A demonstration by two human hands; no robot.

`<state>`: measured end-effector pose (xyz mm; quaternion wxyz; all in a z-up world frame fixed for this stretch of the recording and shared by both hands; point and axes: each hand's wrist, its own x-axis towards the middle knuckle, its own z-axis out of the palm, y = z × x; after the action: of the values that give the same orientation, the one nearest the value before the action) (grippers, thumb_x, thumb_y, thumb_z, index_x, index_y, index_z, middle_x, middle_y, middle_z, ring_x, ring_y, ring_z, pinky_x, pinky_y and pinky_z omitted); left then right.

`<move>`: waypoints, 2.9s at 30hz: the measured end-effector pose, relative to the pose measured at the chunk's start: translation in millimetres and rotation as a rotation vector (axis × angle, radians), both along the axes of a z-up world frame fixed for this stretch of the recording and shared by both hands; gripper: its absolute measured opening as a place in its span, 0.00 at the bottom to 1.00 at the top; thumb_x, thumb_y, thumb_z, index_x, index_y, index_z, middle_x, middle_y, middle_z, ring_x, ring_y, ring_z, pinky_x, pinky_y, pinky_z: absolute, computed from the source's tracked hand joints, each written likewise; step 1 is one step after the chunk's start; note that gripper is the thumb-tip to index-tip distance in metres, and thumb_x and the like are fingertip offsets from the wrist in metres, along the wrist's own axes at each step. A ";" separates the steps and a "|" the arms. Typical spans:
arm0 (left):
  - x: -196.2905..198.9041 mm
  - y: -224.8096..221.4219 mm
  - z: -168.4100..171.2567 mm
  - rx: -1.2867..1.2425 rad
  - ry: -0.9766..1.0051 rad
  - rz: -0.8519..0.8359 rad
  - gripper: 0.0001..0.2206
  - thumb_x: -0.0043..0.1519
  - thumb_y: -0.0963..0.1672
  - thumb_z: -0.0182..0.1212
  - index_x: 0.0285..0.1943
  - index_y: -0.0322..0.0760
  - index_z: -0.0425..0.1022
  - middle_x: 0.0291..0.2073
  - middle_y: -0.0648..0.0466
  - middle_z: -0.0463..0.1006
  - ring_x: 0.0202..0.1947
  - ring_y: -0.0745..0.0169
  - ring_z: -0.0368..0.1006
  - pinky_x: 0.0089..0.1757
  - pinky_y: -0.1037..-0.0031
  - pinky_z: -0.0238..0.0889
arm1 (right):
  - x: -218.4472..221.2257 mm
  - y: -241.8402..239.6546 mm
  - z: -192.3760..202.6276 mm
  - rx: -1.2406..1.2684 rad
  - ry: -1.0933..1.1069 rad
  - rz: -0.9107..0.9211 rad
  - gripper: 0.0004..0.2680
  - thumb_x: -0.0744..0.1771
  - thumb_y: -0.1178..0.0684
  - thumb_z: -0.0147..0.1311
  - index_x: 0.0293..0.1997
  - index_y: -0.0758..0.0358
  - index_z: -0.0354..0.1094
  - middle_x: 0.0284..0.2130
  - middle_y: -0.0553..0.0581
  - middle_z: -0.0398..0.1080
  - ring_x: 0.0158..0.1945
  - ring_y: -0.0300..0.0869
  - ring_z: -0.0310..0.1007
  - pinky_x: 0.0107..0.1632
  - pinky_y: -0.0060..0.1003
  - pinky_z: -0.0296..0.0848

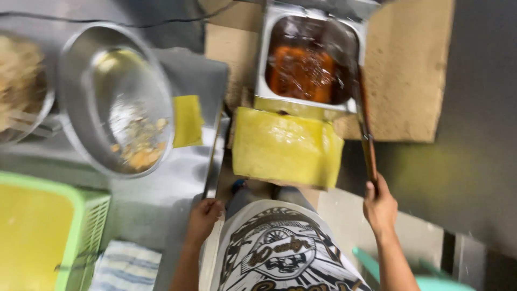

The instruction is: Frying chips in a deep fryer, stirring them with a wooden paddle, and then sorting the fried chips into a container.

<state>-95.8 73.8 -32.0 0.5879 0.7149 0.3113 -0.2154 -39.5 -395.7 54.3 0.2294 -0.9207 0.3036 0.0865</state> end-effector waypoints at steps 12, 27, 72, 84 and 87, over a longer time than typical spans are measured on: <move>-79.6 80.5 43.3 0.338 0.245 0.378 0.24 0.59 0.61 0.55 0.37 0.47 0.87 0.29 0.58 0.87 0.35 0.63 0.81 0.42 0.73 0.68 | 46.2 82.6 1.8 0.460 -0.249 0.234 0.12 0.72 0.49 0.51 0.61 0.59 0.72 0.26 0.58 0.71 0.21 0.39 0.61 0.28 0.36 0.67; -129.2 110.5 14.6 -0.170 0.162 0.960 0.20 0.63 0.50 0.66 0.38 0.21 0.80 0.26 0.35 0.82 0.22 0.45 0.77 0.28 0.65 0.71 | 89.0 269.6 -5.7 0.321 0.122 0.856 0.25 0.66 0.48 0.57 0.74 0.43 0.59 0.43 0.56 0.69 0.43 0.45 0.72 0.53 0.36 0.70; -210.0 224.7 73.2 0.913 -0.505 0.388 0.25 0.60 0.58 0.62 0.57 0.42 0.78 0.42 0.57 0.84 0.43 0.50 0.79 0.38 0.55 0.69 | 41.0 340.7 29.0 0.590 -0.413 0.755 0.10 0.73 0.54 0.50 0.58 0.67 0.70 0.49 0.61 0.74 0.50 0.45 0.73 0.56 0.39 0.74; -222.7 223.4 89.8 0.823 -0.552 0.452 0.22 0.60 0.52 0.69 0.58 0.41 0.75 0.39 0.54 0.83 0.44 0.49 0.80 0.47 0.58 0.72 | 183.0 533.8 81.0 0.448 -0.583 1.245 0.12 0.74 0.50 0.59 0.61 0.66 0.74 0.44 0.67 0.73 0.46 0.51 0.74 0.48 0.45 0.72; -223.3 223.5 94.1 0.779 -0.463 0.474 0.24 0.60 0.55 0.69 0.59 0.42 0.76 0.40 0.54 0.84 0.45 0.48 0.80 0.45 0.58 0.74 | 245.0 585.4 83.9 0.439 -0.385 1.236 0.21 0.74 0.43 0.57 0.73 0.64 0.58 0.56 0.67 0.70 0.60 0.54 0.70 0.61 0.48 0.69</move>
<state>-319.2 297.3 62.0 0.3642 0.8196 0.3837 0.2199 205.5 189.6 138.2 0.3691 -0.8561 -0.3487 0.0958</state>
